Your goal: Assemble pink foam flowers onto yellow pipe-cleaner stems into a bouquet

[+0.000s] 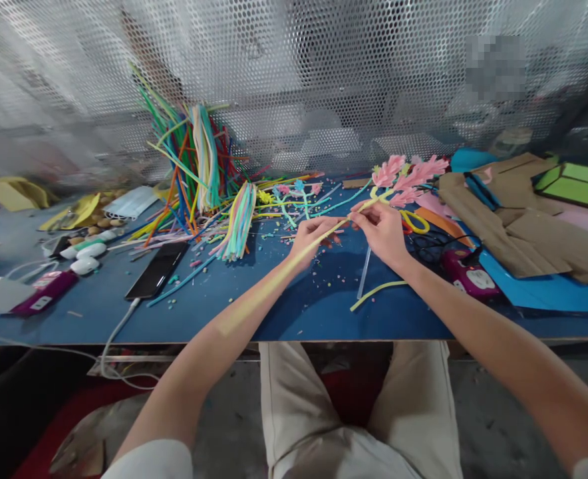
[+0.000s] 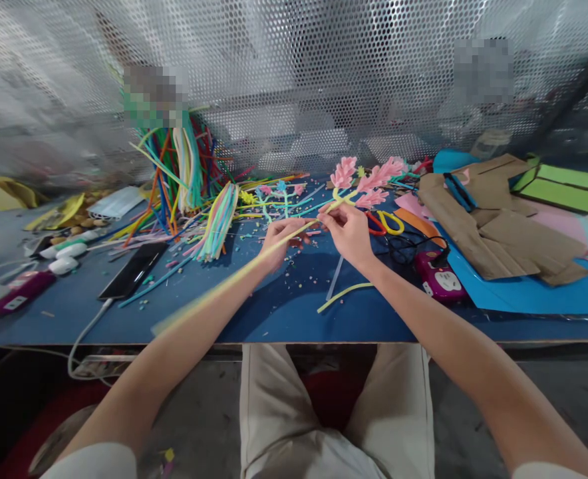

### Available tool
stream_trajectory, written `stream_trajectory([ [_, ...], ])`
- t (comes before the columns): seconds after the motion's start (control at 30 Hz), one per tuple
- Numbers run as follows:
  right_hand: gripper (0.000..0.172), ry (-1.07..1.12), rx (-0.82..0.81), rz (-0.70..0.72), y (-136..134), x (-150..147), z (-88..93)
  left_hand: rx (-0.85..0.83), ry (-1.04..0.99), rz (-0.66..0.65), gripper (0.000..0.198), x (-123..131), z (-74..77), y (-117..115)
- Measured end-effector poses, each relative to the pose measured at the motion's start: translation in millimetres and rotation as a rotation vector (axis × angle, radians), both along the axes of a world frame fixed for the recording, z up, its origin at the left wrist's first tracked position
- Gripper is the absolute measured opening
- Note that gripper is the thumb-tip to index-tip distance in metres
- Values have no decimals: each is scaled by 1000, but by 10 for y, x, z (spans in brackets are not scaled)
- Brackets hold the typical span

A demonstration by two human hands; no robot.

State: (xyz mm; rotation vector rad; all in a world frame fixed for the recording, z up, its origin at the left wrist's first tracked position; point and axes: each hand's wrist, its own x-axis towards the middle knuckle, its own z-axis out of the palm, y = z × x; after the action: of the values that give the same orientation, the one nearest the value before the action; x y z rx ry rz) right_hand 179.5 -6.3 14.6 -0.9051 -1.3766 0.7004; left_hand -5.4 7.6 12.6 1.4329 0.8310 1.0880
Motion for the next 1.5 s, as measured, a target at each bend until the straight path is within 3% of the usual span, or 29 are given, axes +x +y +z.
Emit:
stream_trajectory([
  [0.1,27,-3,3,0,-16,-16,23,-89,-64,0,45,42,1,10],
  [0.23,25,56,1,15,-61,-55,65,-244,-179,-126,50,57,-2,8],
  [0.37,29,155,-48,19,-97,-96,99,-291,-189,-234,37,37,55,-51],
  [0.53,37,276,-163,62,-97,-113,117,-194,-151,-266,36,51,136,-136],
  [0.7,39,344,-227,291,-87,-78,131,-34,-127,-299,35,8,209,-123],
  [0.87,33,251,-254,412,-118,-16,173,84,183,-350,35,-213,385,-78],
  [1.1,25,-185,-53,208,-139,90,290,301,368,-107,41,-270,474,-75],
  [1.23,19,-374,105,18,-124,142,276,286,314,35,47,-180,471,-128],
  [1.37,17,-346,227,-177,-83,144,211,100,133,-62,46,-92,428,-204],
  [1.5,22,-9,145,-207,-7,93,134,91,69,-196,42,45,289,-285],
])
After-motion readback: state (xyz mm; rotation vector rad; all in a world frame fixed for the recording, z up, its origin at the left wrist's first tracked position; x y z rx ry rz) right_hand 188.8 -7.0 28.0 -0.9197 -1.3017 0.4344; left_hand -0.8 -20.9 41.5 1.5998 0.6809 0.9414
